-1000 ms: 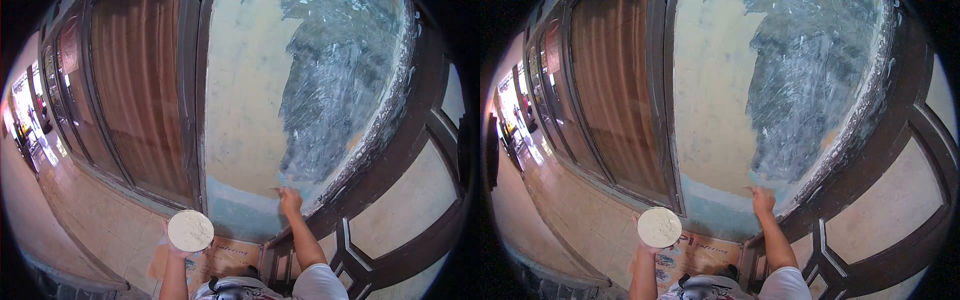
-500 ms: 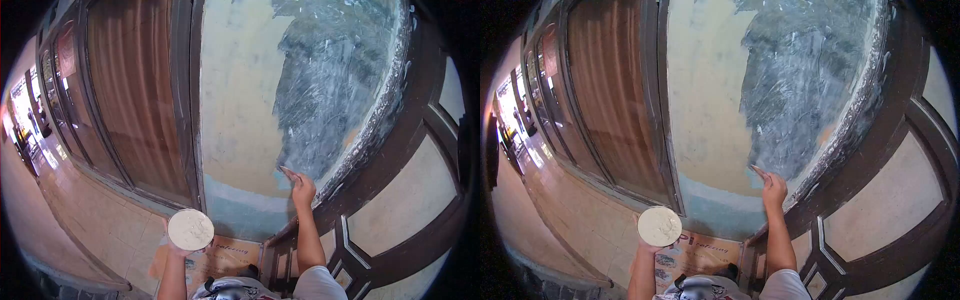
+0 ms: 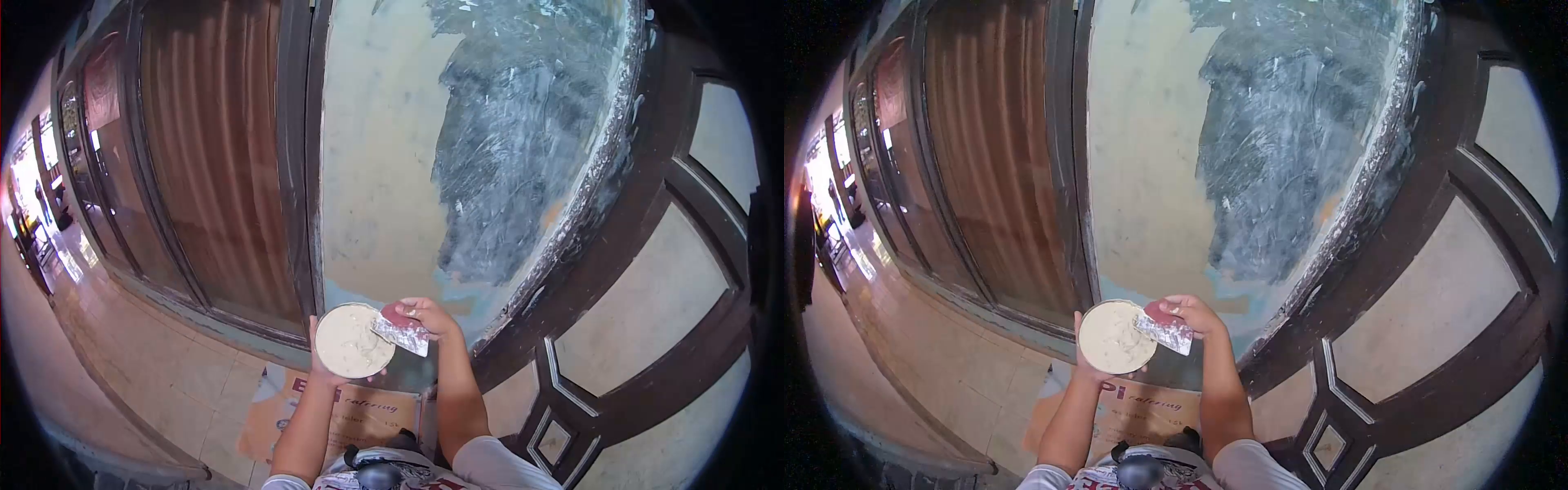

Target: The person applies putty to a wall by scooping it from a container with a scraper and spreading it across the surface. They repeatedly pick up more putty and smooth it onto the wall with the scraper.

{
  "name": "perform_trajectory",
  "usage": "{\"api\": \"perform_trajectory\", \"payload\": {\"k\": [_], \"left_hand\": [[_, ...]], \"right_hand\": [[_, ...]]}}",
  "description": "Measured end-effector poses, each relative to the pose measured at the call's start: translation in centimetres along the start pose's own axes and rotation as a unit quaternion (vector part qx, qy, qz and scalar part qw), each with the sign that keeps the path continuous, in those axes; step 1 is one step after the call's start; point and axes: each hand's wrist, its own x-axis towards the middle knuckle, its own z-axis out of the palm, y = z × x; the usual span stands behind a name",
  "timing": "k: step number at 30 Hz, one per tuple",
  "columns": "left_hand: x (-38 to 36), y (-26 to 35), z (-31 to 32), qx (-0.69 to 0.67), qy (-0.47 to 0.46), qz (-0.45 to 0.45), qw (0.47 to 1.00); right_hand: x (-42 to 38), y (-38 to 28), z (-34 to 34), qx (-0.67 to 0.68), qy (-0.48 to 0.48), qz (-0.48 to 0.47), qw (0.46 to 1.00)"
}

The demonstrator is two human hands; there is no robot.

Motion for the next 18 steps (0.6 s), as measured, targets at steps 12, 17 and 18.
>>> {"api": "perform_trajectory", "payload": {"k": [12,17,18], "left_hand": [[0.3,-0.9,-1.0,-0.001,0.005,-0.034,0.999],[0.4,-0.5,-1.4,0.004,-0.002,-0.045,0.999],[0.4,-0.5,-1.4,0.011,0.008,-0.052,0.999]], "right_hand": [[-3.7,6.5,-3.6,0.011,0.255,-0.007,0.967],[-5.3,6.3,-2.7,0.17,0.241,-0.063,0.954],[-5.5,5.4,-2.0,0.169,0.22,-0.062,0.959]]}}
